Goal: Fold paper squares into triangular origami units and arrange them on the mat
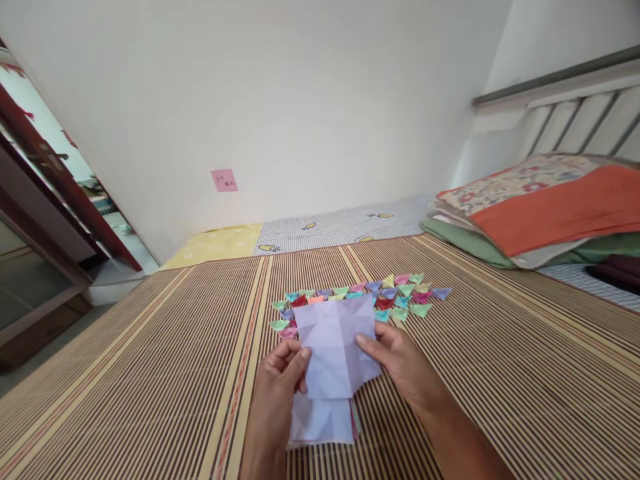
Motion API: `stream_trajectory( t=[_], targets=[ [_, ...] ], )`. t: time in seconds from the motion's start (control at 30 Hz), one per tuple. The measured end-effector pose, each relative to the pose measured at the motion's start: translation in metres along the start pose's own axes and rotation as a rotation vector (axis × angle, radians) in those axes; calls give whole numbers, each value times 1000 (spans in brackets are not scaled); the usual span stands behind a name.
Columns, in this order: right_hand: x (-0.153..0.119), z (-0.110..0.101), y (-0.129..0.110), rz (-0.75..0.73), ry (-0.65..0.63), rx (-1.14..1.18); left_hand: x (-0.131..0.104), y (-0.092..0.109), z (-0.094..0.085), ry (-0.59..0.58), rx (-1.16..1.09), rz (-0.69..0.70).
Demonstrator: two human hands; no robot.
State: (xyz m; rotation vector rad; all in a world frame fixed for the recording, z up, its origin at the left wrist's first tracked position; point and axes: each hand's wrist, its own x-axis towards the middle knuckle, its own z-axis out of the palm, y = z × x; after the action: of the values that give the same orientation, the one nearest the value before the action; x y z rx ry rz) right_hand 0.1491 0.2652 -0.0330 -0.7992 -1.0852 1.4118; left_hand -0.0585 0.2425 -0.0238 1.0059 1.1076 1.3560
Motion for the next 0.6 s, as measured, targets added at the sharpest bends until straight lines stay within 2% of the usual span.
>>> stream_trajectory(
  t=[0.1,0.23,0.43,0.6],
  targets=[
    [-3,0,-3,-8,-19,-85,0,1,4,31,13,17],
    [-9,-6,-7,-58,46,-131,-2,2,4,18,68,46],
    [-18,-14,-13,-134,174,-228,-6,4,5,1,67,-11],
    [-20,-11,-23,-154,127,-341,-7,3,14,-50,41,-28]
  ],
)
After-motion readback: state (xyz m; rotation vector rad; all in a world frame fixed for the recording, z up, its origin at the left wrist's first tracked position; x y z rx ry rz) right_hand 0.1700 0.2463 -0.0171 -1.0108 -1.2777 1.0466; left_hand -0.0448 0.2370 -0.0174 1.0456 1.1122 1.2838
